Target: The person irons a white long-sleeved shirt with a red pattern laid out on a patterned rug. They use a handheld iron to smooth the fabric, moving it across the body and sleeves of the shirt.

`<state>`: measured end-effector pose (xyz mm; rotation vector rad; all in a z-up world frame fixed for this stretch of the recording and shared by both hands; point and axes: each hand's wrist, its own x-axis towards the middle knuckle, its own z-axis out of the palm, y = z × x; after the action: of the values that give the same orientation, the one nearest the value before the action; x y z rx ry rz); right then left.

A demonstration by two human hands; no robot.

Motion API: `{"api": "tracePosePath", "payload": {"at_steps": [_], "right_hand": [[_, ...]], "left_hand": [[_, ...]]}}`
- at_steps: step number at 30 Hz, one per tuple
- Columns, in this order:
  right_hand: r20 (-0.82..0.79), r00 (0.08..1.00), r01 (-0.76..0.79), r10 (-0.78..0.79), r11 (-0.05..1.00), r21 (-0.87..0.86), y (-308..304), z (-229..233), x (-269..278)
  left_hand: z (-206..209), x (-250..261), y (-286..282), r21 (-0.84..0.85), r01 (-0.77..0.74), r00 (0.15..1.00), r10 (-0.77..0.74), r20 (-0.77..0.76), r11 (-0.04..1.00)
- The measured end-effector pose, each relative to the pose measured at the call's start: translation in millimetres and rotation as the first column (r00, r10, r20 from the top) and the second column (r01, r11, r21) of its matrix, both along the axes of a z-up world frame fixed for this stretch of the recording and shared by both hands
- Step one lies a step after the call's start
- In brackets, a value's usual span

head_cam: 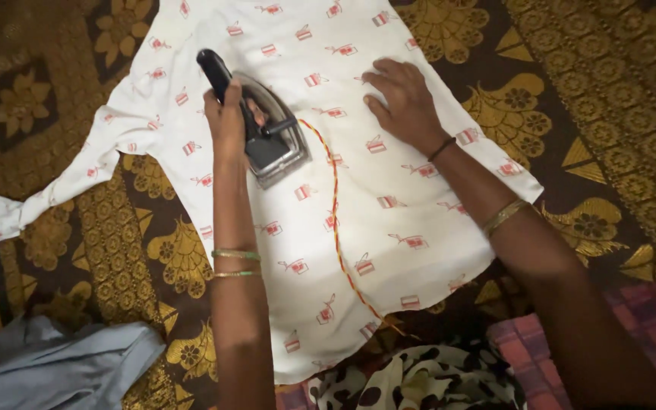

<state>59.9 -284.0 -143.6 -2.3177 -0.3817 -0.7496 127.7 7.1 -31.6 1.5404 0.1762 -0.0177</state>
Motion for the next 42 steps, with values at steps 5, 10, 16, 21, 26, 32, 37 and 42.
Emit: {"api": "tracePosePath", "payload": {"at_steps": [5, 10, 16, 21, 26, 32, 37, 42], "right_hand": [[0.036, 0.999, -0.012, 0.012, 1.0, -0.021, -0.1, -8.9, 4.4], [0.047, 0.999, -0.017, 0.019, 0.999, -0.044, -1.3, -12.0, 4.7], [0.012, 0.999, -0.029, 0.03, 0.999, -0.043, -1.5, -6.1, 2.0], [0.011, 1.0, -0.021, 0.022, 0.997, -0.07, -1.3, -3.8, -0.4], [0.02, 1.0, -0.022, 0.024, 0.997, -0.07, -0.9, -2.0, -1.6], [-0.003, 1.0, -0.03, 0.03, 0.997, -0.071, -1.0, 2.4, -2.5], [0.01, 1.0, -0.02, 0.021, 0.996, -0.082, -0.3, 6.0, -5.2], [-0.034, 0.999, -0.019, 0.017, 0.998, -0.065, 0.9, 9.1, -5.1]], "left_hand": [[9.7, -56.4, -9.4, 0.07, 0.015, 0.998, -0.011, -0.062, 0.997], [24.4, -127.3, -18.0, 0.073, 0.071, 0.99, -0.062, -0.129, 0.995], [35.3, -191.6, -18.7, -0.02, 0.123, 0.973, -0.124, -0.194, 0.992], [35.1, -197.8, -16.1, -0.064, 0.134, 0.969, -0.144, -0.2, 0.989], [36.0, -179.8, -16.9, -0.054, 0.152, 0.963, -0.16, -0.216, 0.987], [35.6, -139.4, -20.8, 0.013, 0.158, 0.969, -0.153, -0.194, 0.987], [31.2, -93.9, -17.2, 0.008, 0.123, 0.979, -0.12, -0.162, 0.992], [22.8, -46.5, -15.2, -0.038, 0.077, 0.989, -0.081, -0.124, 0.996]]}}
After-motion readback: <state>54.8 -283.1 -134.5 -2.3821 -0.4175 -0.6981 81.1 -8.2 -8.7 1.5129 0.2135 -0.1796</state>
